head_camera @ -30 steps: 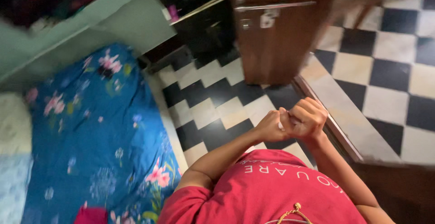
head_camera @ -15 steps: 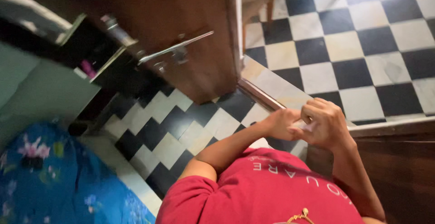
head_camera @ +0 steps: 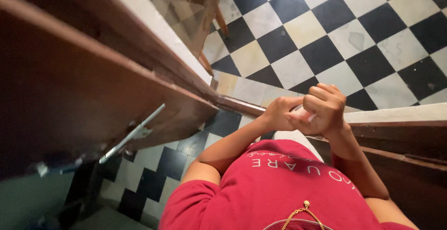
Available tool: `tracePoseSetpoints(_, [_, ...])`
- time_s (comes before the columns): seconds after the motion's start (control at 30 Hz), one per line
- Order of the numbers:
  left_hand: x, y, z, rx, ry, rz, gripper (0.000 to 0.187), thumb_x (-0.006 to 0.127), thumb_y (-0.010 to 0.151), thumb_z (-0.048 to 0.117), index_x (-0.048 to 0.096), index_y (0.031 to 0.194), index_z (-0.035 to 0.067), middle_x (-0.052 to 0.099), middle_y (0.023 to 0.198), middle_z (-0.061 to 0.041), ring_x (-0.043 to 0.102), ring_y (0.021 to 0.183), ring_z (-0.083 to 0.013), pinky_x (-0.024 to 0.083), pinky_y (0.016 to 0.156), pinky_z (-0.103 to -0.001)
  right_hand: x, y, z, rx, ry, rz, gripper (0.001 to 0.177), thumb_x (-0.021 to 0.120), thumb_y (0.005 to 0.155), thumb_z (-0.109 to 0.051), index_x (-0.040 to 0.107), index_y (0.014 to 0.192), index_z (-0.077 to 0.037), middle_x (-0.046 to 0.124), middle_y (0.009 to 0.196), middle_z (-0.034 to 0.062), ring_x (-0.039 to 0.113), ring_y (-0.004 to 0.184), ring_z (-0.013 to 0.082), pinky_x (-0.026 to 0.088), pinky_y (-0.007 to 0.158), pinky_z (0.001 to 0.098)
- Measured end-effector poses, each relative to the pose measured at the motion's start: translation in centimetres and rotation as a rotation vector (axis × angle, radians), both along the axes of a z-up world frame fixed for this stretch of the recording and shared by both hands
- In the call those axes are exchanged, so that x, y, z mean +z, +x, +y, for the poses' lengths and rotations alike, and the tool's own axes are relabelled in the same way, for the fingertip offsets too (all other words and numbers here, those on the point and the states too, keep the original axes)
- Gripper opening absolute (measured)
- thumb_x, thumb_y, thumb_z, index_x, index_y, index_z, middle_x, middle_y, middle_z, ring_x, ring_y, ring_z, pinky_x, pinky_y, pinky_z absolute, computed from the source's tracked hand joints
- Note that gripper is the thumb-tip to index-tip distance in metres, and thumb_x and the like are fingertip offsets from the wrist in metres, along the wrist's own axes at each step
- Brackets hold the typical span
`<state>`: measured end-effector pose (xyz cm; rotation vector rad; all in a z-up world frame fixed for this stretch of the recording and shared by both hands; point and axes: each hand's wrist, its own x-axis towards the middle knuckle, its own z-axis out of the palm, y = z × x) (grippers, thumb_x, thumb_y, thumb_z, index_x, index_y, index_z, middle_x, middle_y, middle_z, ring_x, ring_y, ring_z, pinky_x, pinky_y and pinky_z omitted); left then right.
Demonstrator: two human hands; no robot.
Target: The person picks up several small items from a bed and places them into a storage bin on a shelf.
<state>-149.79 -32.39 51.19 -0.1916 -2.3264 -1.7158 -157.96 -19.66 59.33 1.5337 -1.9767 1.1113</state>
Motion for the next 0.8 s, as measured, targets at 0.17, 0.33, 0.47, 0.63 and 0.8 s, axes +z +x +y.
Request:
tracePoseSetpoints(0.17, [-0.2,-5.5,-3.4,0.028,-0.009,0.028,0.030,0.076,0.078,0.024,0.066,0.102,0.009,0.070,0.089,-0.015,0.073,0.086,-0.0346,0.057,0.072,-0.038,-0.8,-5.8,-3.2,0.017,-0.096,0.046,0.062,0.078,0.080,-0.049,0.035,0.058,-0.011,0.031,0.062,0.0063,0.034,0.056,0.0256,0.023,0.058,0.0408])
tracePoseSetpoints(0.33, [0.9,-10.4,-7.3,0.084,-0.017,-0.029,0.033,0.074,0.076,0.023,0.069,0.105,0.008,0.072,0.090,-0.016,0.073,0.084,-0.0356,0.057,0.072,-0.038,-0.6,-12.0,-7.7,0.093,-0.140,0.053,0.061,0.079,0.080,-0.050,0.037,0.058,-0.012,0.033,0.061,0.0046,0.033,0.055,0.0238,0.023,0.057,0.0396])
tracePoseSetpoints(0.47, [1.6,-14.5,-9.6,0.154,-0.041,-0.086,0.029,0.073,0.076,0.021,0.066,0.100,0.006,0.072,0.087,-0.016,0.073,0.082,-0.0350,0.057,0.072,-0.039,0.6,-17.0,-10.7,0.173,-0.078,0.017,0.061,0.079,0.080,-0.051,0.037,0.058,-0.013,0.035,0.062,0.0045,0.036,0.057,0.0232,0.024,0.057,0.0385])
tracePoseSetpoints(0.63, [0.4,-19.2,-11.9,0.170,-0.129,-0.133,0.035,0.071,0.080,0.022,0.064,0.108,0.004,0.073,0.091,-0.018,0.073,0.087,-0.0355,0.058,0.074,-0.041,2.5,-22.1,-13.3,0.286,0.069,-0.051,0.045,0.081,0.072,-0.049,0.056,0.068,-0.012,0.053,0.076,0.0047,0.052,0.070,0.0233,0.037,0.063,0.0385])
tracePoseSetpoints(0.8, [-1.9,-22.2,-16.5,0.229,-0.456,-0.027,0.040,0.080,0.071,0.030,0.063,0.094,0.003,0.070,0.086,-0.020,0.070,0.086,-0.0408,0.054,0.073,-0.049,3.6,-25.8,-16.4,0.475,0.448,-0.160,0.040,0.087,0.071,-0.047,0.071,0.089,-0.015,0.071,0.108,0.0016,0.066,0.098,0.0239,0.051,0.078,0.0411])
